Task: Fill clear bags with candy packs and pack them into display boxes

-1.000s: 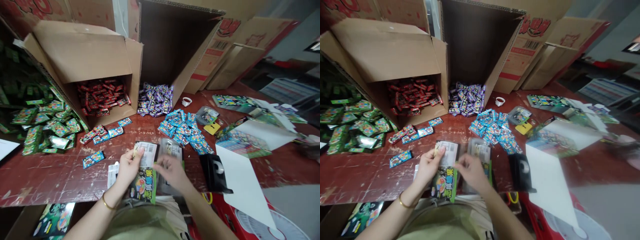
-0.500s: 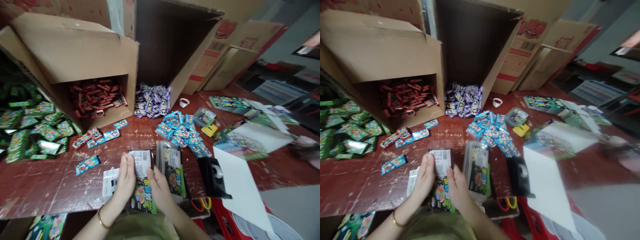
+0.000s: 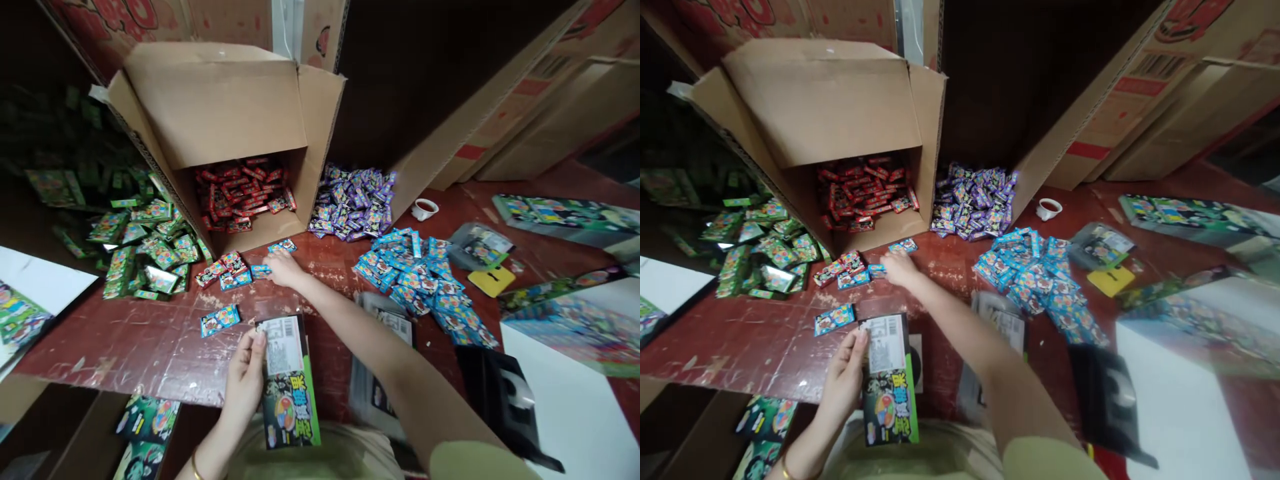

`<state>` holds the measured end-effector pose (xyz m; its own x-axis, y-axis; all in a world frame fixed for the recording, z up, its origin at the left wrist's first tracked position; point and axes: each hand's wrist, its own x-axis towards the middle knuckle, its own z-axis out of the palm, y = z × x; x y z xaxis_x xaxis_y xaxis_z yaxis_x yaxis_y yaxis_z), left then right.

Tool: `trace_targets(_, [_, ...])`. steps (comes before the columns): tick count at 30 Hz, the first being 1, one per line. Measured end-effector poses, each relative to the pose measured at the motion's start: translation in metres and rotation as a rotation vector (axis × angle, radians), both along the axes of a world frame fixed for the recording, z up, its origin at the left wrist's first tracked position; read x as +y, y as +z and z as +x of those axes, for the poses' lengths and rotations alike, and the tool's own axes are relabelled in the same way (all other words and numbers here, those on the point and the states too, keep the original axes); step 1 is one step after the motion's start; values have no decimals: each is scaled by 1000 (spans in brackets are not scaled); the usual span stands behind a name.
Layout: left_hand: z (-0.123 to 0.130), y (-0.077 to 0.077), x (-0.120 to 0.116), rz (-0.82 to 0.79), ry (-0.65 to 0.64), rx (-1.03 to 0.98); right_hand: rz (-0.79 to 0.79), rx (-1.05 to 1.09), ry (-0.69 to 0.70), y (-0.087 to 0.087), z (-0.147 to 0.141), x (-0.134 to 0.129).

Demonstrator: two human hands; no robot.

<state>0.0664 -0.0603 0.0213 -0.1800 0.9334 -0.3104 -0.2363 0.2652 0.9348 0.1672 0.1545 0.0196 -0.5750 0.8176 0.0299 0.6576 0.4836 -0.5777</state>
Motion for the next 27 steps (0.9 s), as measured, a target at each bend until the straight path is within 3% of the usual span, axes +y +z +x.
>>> trace_targets(4, [-9,-4,6,-9,48,-13,63,19,-77,9,54,-25])
trace_targets(7, [-8,-4,12,5,13,33,111,327,-248,18,102,-53])
trace_targets(10, [0,-4,15,32,-58,99,-16,624,-304,28,129,-80])
trace_targets(17, [22,5,9,29,-174,50,-392,853,-258,60,125,-110])
trace_targets(21, [30,10,2,54,-233,73,-329,919,-352,65,113,-111])
trace_targets(23, [32,11,-2,58,-258,85,-274,888,-334,67,113,-110])
trace_targets(27, [33,10,-6,49,-298,114,-211,673,-75,80,121,-107])
